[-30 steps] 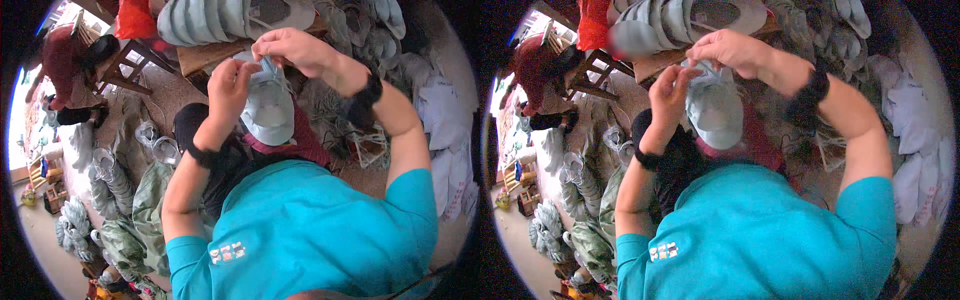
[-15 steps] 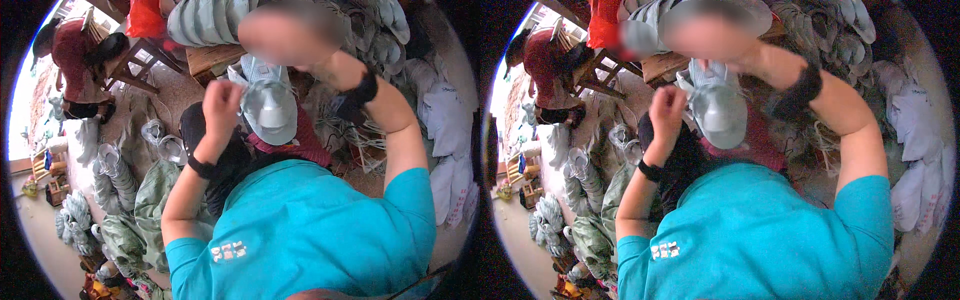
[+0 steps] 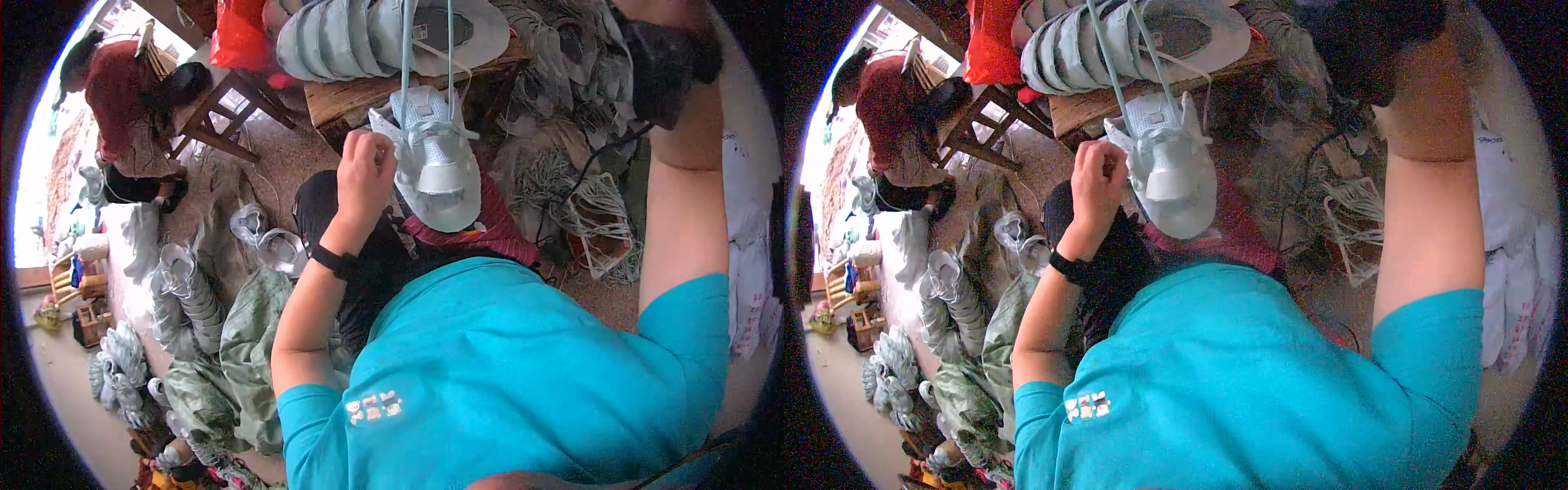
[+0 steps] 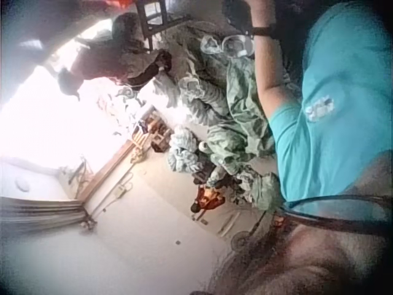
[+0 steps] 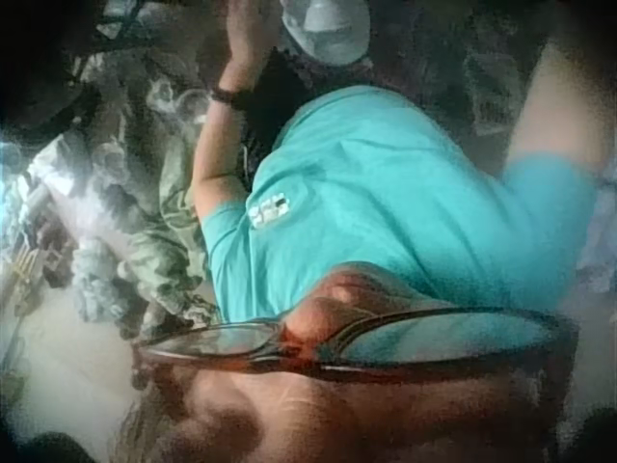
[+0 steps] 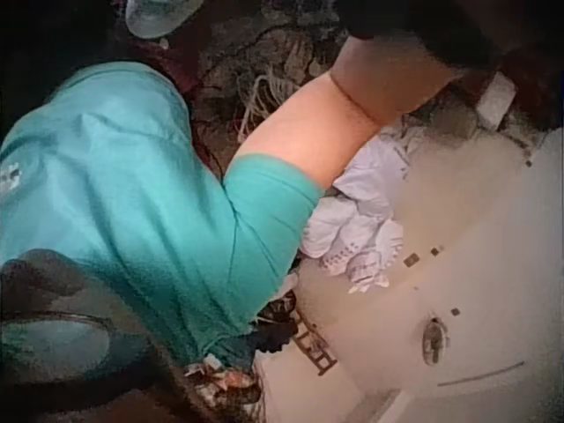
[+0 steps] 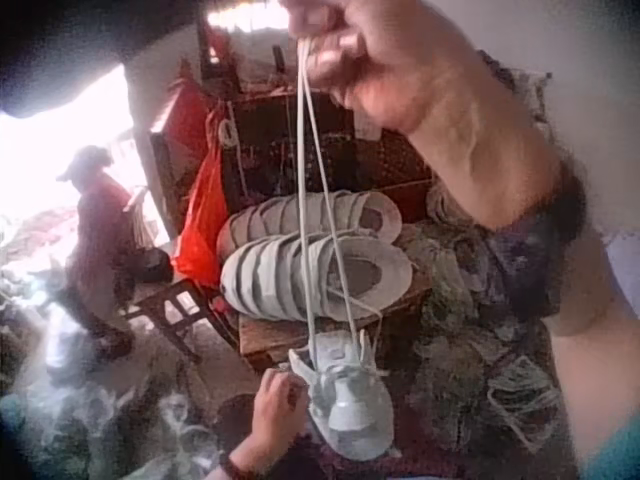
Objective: The person is sitting on the floor in a cluttered room, lacing a white sneaker. They repeatedly thread the laces through the eyelets, pull them tight, and adjust the fit. The person handles the shoe and laces by hand, working on one shoe at a time.
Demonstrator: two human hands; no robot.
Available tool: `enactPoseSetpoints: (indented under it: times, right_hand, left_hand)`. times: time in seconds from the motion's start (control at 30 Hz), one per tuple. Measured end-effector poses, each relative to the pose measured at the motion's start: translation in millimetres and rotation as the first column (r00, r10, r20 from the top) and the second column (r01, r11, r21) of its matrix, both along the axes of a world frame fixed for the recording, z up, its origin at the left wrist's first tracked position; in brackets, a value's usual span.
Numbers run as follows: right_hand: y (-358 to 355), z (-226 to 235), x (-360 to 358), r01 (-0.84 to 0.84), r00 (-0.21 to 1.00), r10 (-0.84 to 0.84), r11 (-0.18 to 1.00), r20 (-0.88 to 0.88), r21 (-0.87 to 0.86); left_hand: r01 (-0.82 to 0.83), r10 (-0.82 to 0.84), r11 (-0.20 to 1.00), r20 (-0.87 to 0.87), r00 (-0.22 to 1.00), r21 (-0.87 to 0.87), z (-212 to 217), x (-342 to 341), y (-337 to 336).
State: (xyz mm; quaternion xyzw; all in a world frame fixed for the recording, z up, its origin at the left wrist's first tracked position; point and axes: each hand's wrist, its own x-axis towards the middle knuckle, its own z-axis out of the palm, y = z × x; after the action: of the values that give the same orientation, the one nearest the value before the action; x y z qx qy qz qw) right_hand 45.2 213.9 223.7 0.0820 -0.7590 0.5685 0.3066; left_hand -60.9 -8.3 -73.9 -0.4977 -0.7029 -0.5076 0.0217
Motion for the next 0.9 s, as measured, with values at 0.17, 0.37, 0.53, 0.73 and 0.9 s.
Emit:
enactPoseSetpoints:
  times: [0.17, 0.37, 0.53, 0.73, 0.9]
  right_hand:
    - [22, -25, 47, 0.165, 0.979, -0.177, 0.979, 0.100, 0.119]
    - [44, -50, 116, 0.375, 0.883, -0.425, 0.894, 0.200, 0.244]
    - [61, -65, 148, 0.448, 0.819, -0.524, 0.838, 0.234, 0.311]
    - [69, -75, 182, 0.528, 0.728, -0.633, 0.763, 0.264, 0.373]
    - [72, -79, 191, 0.547, 0.699, -0.667, 0.730, 0.256, 0.408]
  left_hand:
    - [0.079, -0.080, 0.997, 0.062, 0.995, 0.018, -1, 13, -13]
    - [0.066, -0.067, 0.997, -0.010, 0.998, -0.046, 1, 5, -6]
    - [0.060, -0.064, 0.983, 0.018, 0.998, 0.172, 9, 4, 1]
    - [-0.168, 0.167, 0.986, -0.126, 0.978, 0.007, 18, 2, 13]
    - [0.158, -0.128, 0.986, 0.377, 0.917, -0.049, 7, -5, 3]
